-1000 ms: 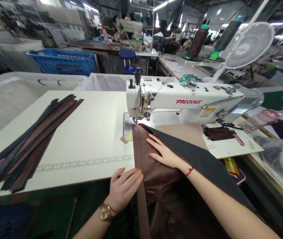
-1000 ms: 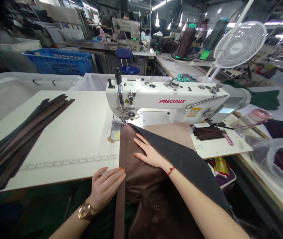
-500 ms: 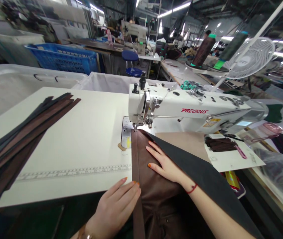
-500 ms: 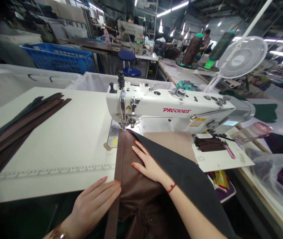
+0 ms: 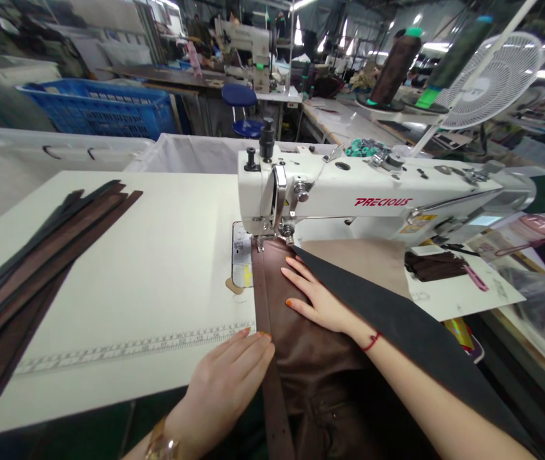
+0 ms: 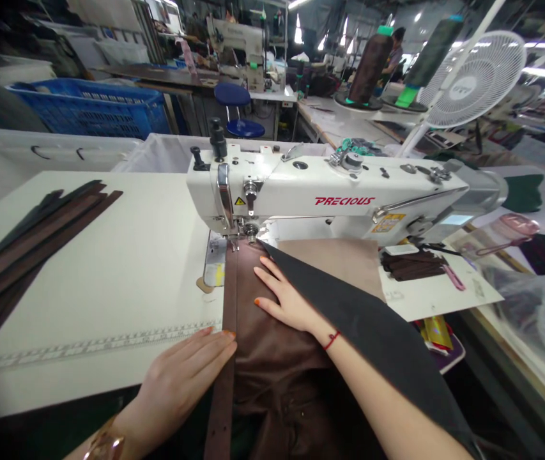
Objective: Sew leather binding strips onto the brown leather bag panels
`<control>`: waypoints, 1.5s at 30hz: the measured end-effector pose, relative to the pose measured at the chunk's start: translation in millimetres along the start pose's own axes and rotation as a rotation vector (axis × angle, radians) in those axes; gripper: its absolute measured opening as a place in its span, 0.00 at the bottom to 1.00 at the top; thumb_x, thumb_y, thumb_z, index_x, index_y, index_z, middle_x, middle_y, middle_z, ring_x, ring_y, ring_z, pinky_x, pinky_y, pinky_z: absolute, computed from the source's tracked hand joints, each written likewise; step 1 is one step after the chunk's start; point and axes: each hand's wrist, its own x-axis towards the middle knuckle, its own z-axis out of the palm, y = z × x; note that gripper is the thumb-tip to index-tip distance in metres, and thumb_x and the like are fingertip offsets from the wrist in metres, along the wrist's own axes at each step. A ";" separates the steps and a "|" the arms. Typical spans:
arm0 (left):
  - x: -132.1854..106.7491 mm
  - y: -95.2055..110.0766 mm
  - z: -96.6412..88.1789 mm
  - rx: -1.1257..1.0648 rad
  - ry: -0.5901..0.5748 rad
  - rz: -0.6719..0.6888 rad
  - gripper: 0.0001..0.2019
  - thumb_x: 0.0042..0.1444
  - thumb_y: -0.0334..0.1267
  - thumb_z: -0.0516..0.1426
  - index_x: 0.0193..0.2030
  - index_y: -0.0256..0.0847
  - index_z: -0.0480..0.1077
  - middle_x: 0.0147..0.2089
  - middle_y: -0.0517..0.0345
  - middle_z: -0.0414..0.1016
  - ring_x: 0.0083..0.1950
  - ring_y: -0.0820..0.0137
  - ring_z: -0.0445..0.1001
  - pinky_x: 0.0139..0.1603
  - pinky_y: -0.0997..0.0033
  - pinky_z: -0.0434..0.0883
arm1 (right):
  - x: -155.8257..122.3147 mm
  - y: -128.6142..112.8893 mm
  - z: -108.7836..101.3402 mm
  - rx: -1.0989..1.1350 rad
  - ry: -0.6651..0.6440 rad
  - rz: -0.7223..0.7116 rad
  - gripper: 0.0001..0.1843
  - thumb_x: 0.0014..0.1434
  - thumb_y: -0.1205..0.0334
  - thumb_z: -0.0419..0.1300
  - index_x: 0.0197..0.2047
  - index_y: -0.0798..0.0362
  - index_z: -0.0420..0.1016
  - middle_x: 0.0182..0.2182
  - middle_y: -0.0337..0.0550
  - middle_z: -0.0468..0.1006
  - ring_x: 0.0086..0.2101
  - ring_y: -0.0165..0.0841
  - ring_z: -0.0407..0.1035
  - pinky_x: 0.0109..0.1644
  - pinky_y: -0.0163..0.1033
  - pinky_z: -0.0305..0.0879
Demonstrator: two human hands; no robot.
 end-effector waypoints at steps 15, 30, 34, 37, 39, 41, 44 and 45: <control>9.5 0.3 -0.3 0.112 -0.114 0.043 0.18 0.66 0.27 0.41 0.48 0.33 0.71 0.45 0.52 0.79 0.46 0.67 0.77 0.53 0.64 0.74 | 6.4 7.5 -5.6 -0.031 -0.021 -0.050 0.31 0.66 0.54 0.55 0.69 0.49 0.53 0.70 0.47 0.45 0.68 0.41 0.36 0.70 0.55 0.40; 13.8 -19.1 1.0 0.044 -0.244 0.037 0.17 0.63 0.25 0.43 0.50 0.33 0.69 0.47 0.50 0.78 0.46 0.64 0.76 0.54 0.60 0.74 | 19.9 12.9 -8.1 -0.111 -0.012 -0.059 0.31 0.65 0.52 0.54 0.68 0.51 0.55 0.69 0.49 0.48 0.68 0.42 0.36 0.70 0.55 0.41; 18.9 -30.9 5.5 0.009 -0.224 0.053 0.15 0.63 0.26 0.45 0.50 0.32 0.69 0.47 0.48 0.77 0.46 0.63 0.76 0.51 0.60 0.75 | 29.3 20.6 -9.2 -0.148 -0.011 -0.072 0.31 0.65 0.52 0.54 0.68 0.52 0.56 0.69 0.50 0.48 0.68 0.43 0.37 0.70 0.54 0.41; 23.0 -39.3 9.5 0.002 -0.220 0.061 0.15 0.62 0.25 0.46 0.50 0.32 0.69 0.47 0.47 0.77 0.46 0.63 0.75 0.51 0.60 0.75 | 37.0 26.1 -11.5 -0.148 -0.007 -0.088 0.30 0.66 0.52 0.53 0.68 0.51 0.55 0.69 0.48 0.48 0.68 0.43 0.39 0.69 0.55 0.41; 26.0 -44.7 11.6 0.001 -0.205 0.072 0.15 0.62 0.25 0.46 0.50 0.32 0.69 0.46 0.47 0.77 0.46 0.63 0.75 0.51 0.60 0.75 | 42.7 29.3 -13.5 -0.158 -0.011 -0.101 0.30 0.66 0.52 0.53 0.68 0.51 0.55 0.69 0.48 0.49 0.67 0.43 0.39 0.69 0.55 0.41; 29.2 -49.9 13.1 0.004 -0.176 0.082 0.15 0.61 0.24 0.46 0.49 0.32 0.70 0.45 0.47 0.78 0.45 0.63 0.75 0.49 0.60 0.75 | 48.7 32.2 -15.3 -0.176 -0.018 -0.111 0.29 0.66 0.52 0.52 0.68 0.52 0.56 0.68 0.49 0.50 0.67 0.42 0.41 0.69 0.54 0.43; 34.4 -57.2 14.1 0.021 -0.164 0.095 0.15 0.62 0.24 0.45 0.48 0.32 0.70 0.44 0.48 0.78 0.45 0.63 0.76 0.48 0.60 0.76 | 58.0 35.9 -17.4 -0.212 -0.033 -0.111 0.30 0.67 0.52 0.51 0.68 0.52 0.55 0.67 0.50 0.53 0.67 0.42 0.42 0.68 0.54 0.46; 36.2 -59.6 14.2 0.026 -0.168 0.097 0.15 0.62 0.24 0.45 0.48 0.32 0.71 0.44 0.48 0.78 0.44 0.63 0.76 0.47 0.61 0.76 | 61.1 36.9 -18.1 -0.228 -0.034 -0.107 0.30 0.67 0.52 0.51 0.68 0.52 0.55 0.66 0.51 0.54 0.67 0.43 0.43 0.68 0.53 0.47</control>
